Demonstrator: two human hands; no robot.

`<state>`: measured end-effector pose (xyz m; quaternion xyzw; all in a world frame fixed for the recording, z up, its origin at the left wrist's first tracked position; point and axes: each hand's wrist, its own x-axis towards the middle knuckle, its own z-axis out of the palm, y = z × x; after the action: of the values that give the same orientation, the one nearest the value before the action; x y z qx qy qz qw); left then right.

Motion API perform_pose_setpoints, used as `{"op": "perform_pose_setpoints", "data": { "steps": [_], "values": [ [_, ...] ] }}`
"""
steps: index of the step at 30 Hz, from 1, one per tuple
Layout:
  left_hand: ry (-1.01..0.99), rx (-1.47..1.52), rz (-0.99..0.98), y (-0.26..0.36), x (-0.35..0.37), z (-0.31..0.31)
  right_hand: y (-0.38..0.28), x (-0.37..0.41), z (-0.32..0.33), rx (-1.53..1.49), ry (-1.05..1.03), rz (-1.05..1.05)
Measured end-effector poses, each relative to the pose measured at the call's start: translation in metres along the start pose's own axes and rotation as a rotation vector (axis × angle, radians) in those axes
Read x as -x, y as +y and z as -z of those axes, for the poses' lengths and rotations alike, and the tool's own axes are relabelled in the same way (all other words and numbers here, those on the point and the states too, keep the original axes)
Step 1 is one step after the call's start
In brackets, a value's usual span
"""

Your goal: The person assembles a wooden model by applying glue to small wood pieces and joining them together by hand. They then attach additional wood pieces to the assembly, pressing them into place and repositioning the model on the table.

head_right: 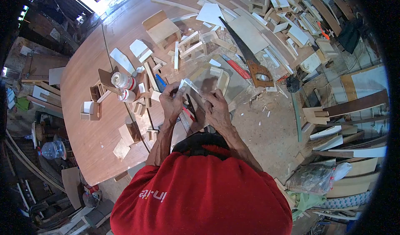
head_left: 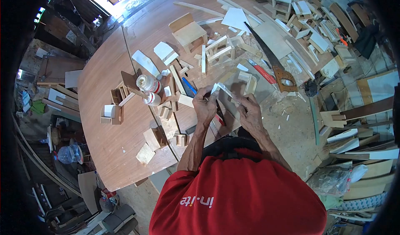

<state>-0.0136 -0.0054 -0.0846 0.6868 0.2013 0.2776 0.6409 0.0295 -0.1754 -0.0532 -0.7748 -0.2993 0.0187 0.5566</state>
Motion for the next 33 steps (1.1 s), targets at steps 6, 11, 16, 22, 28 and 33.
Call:
{"op": "perform_pose_setpoints", "data": {
  "steps": [6,11,16,22,28,33],
  "values": [
    [0.006,0.148,-0.026,0.007,-0.016,0.017,-0.004,0.005,0.004,-0.142,0.066,-0.208],
    [-0.083,0.194,-0.031,0.009,-0.014,0.016,0.0,-0.007,0.007,-0.807,0.081,-0.638],
    [-0.135,0.232,0.057,0.015,-0.012,0.011,0.002,-0.011,-0.005,-0.773,0.045,-0.619],
    [-0.072,0.222,0.001,0.022,-0.021,0.024,0.007,0.003,0.003,-0.245,0.042,-0.424],
    [-0.183,0.256,0.009,0.028,-0.019,0.019,-0.014,-0.021,0.007,-0.369,0.199,-0.24],
    [-0.167,0.281,0.018,0.026,-0.015,0.015,-0.017,-0.027,0.014,-0.327,0.048,-0.314]
  ]
}}
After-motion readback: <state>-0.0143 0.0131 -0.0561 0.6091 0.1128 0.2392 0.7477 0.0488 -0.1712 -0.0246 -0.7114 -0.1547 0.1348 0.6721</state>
